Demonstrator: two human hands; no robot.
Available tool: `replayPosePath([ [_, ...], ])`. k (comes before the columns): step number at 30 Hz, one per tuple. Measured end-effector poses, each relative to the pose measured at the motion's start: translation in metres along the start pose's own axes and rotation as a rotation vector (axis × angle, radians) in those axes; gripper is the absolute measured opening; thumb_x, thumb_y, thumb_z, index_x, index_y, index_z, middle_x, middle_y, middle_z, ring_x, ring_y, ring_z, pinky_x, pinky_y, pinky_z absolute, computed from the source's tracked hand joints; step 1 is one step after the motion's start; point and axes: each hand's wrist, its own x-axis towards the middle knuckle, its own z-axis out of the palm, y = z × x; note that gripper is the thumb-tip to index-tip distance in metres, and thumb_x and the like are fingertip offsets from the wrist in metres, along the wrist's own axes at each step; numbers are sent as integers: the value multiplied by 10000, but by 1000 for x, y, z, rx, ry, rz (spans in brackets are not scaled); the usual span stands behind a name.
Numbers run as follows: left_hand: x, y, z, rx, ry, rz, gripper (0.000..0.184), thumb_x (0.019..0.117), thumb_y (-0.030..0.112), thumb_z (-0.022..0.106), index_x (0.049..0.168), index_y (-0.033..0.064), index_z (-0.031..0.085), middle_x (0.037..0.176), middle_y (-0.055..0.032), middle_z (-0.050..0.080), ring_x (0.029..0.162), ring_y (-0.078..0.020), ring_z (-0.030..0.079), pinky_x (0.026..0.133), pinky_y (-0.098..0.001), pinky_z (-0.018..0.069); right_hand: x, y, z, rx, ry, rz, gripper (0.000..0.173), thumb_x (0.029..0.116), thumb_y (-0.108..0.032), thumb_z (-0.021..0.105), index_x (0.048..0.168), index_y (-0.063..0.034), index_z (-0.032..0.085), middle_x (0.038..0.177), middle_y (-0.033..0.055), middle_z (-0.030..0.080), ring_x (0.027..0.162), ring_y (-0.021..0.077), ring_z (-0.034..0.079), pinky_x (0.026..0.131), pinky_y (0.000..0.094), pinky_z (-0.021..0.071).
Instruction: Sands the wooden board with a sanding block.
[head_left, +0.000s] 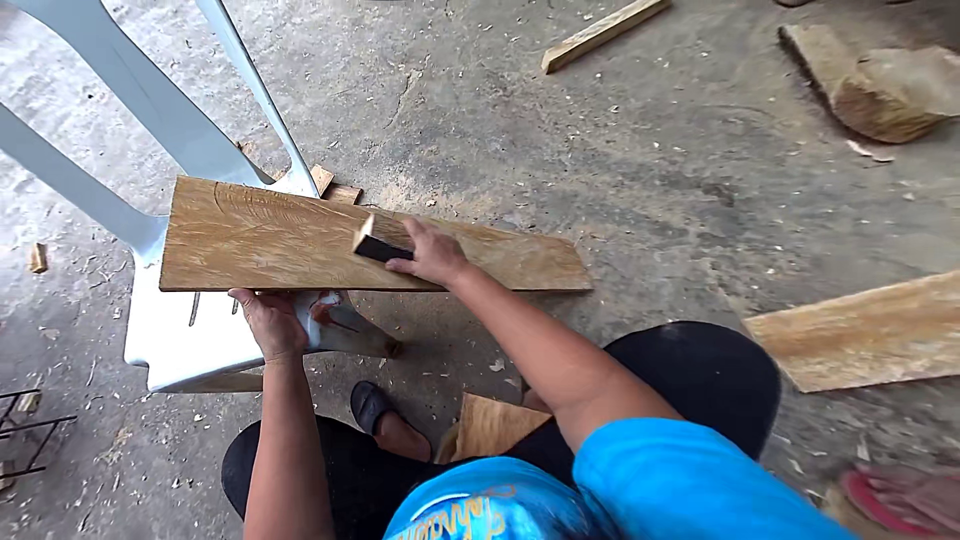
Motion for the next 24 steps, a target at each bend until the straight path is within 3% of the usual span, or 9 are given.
replayPosePath([
  [3, 0, -1, 3, -4, 4, -1, 673, 1053, 516, -66, 1427, 165, 371, 1216, -44, 637, 1057, -172, 666, 910, -402, 566, -39, 93, 9, -16, 45, 192, 900, 864, -598, 753, 1439, 49, 506, 1322, 311, 626, 1226, 484, 618, 1005, 682, 473],
  [6, -3, 0, 5, -34, 10, 3, 672, 1059, 514, -52, 1411, 148, 389, 1211, -49, 644, 1070, -180, 668, 922, -406, 564, -54, 112, 11, -10, 41, 300, 905, 869, -567, 769, 1458, 54, 474, 1348, 319, 606, 1227, 491, 616, 995, 670, 484],
  [8, -3, 0, 5, -39, 8, 3, 667, 1066, 512, -36, 1441, 142, 373, 1243, -58, 635, 1090, -184, 662, 931, -404, 562, -49, 86, 13, -5, 37, 279, 910, 868, -599, 752, 1459, 39, 482, 1339, 305, 618, 1205, 487, 630, 975, 672, 491],
  [12, -2, -1, 3, -31, -17, 12, 680, 1059, 518, -49, 1438, 148, 377, 1263, -55, 630, 1098, -181, 662, 937, -400, 561, -12, -25, 17, -14, 92, -59, 858, 821, -660, 747, 1349, 0, 599, 1183, 256, 696, 1116, 430, 675, 937, 649, 511],
  [13, -1, -2, 3, -21, -24, 22, 691, 1050, 524, -68, 1427, 156, 380, 1257, -47, 634, 1092, -174, 663, 931, -396, 563, -1, -62, 17, -12, 83, -138, 845, 815, -663, 752, 1353, -26, 609, 1175, 243, 699, 1111, 423, 674, 924, 644, 510],
  [15, -2, 0, 1, -21, -78, 36, 740, 1033, 542, -104, 1483, 171, 353, 1370, -35, 593, 1228, -161, 602, 1029, -405, 514, 18, -134, 14, 0, 26, -240, 819, 818, -654, 760, 1394, -95, 599, 1194, 226, 687, 1116, 411, 662, 926, 628, 505],
  [17, -4, 3, 5, -50, -61, 33, 732, 1045, 535, -81, 1437, 175, 422, 1358, -12, 602, 1260, -140, 572, 1061, -404, 484, 29, -184, 7, 11, -34, -293, 786, 839, -635, 754, 1442, -163, 577, 1215, 193, 674, 1132, 376, 644, 938, 588, 493],
  [20, -4, 7, 7, -50, -56, 21, 737, 1043, 529, -95, 1464, 162, 387, 1399, -26, 568, 1311, -150, 531, 1107, -415, 441, 29, -196, -4, 21, -86, -309, 771, 888, -586, 732, 1513, -185, 524, 1257, 162, 660, 1173, 338, 621, 953, 543, 479],
  [24, -2, 4, 5, 2, 35, 3, 679, 1051, 508, -98, 1488, 173, 299, 1309, -54, 597, 1131, -175, 637, 942, -404, 547, 18, -126, -9, 81, -42, -154, 724, 885, -503, 774, 1457, -112, 568, 1253, 227, 666, 1163, 406, 636, 939, 614, 484],
])
